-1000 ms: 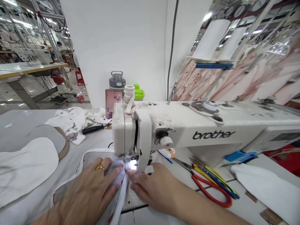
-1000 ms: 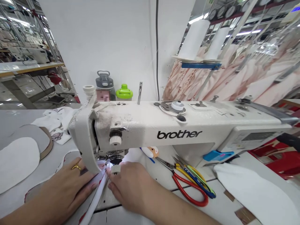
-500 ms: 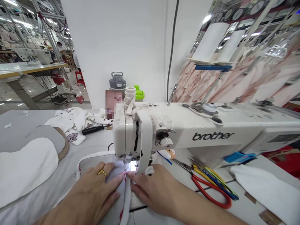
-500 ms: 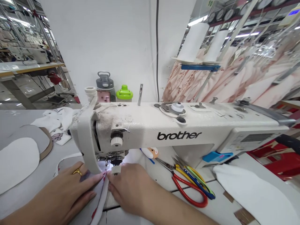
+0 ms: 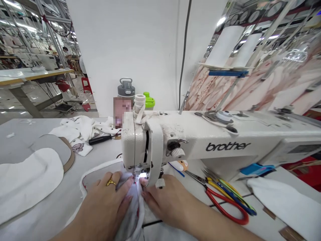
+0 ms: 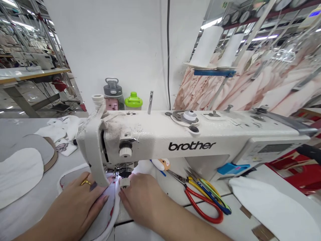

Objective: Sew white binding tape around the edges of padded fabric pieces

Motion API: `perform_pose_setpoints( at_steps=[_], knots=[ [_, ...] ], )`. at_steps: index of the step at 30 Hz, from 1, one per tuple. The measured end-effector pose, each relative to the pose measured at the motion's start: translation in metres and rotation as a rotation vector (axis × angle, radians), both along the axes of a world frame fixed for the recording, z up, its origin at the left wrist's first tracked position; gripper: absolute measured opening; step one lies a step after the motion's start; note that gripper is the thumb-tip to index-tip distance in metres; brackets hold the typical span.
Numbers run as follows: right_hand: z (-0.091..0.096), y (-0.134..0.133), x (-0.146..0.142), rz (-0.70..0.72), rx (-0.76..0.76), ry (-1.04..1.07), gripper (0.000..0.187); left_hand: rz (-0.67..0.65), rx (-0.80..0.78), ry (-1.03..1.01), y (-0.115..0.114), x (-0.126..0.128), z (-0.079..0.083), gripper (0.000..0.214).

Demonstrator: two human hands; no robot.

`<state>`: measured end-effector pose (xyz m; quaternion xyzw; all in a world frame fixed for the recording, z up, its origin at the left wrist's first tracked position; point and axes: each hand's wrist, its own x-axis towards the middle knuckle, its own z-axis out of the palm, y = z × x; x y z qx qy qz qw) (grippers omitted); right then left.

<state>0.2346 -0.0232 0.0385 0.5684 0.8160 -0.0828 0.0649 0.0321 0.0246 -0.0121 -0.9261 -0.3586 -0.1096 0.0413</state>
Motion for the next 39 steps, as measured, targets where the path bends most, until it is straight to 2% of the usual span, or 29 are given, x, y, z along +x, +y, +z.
perform_pose_setpoints(
  at_steps=[4, 10, 15, 22, 25, 28, 30, 32, 33, 36, 39],
  knots=[
    [-0.003, 0.0, 0.002, -0.018, 0.048, 0.022, 0.036, 0.001, 0.046, 0.004, 0.0, 0.001, 0.0, 0.039],
    [-0.005, 0.003, 0.004, -0.049, 0.104, 0.037, 0.032, -0.026, 0.013, -0.053, 0.001, -0.002, 0.001, 0.038],
    [0.0, 0.005, 0.005, -0.064, 0.096, 0.01, 0.032, -0.026, -0.1, -0.137, 0.004, -0.007, 0.005, 0.037],
    [0.008, 0.008, 0.008, -0.058, 0.093, 0.049, 0.032, -0.074, -0.045, -0.169, 0.011, -0.012, 0.016, 0.036],
    [0.02, -0.001, 0.005, -0.067, 0.092, 0.08, 0.026, -0.119, -0.017, -0.137, 0.013, -0.016, 0.023, 0.035],
    [0.028, -0.025, -0.007, 0.0, 0.063, 0.11, 0.022, -0.148, -0.014, -0.099, -0.002, -0.031, 0.024, 0.034],
    [0.018, -0.047, -0.019, 0.064, 0.036, 0.12, 0.025, -0.154, -0.011, -0.105, -0.022, -0.049, 0.019, 0.043],
    [-0.007, -0.07, -0.032, 0.127, 0.037, 0.13, 0.033, -0.148, 0.048, -0.129, -0.049, -0.068, 0.009, 0.053],
    [-0.022, -0.08, -0.037, 0.143, 0.099, 0.134, 0.035, -0.14, 0.096, -0.131, -0.062, -0.076, 0.004, 0.053],
    [-0.062, -0.104, -0.052, 0.057, 0.303, 0.174, 0.033, -0.134, 0.267, -0.072, -0.096, -0.095, -0.005, 0.043],
    [-0.072, -0.111, -0.063, -0.042, 0.392, 0.25, 0.021, -0.07, 0.432, -0.06, -0.111, -0.102, -0.009, 0.06]
  ],
)
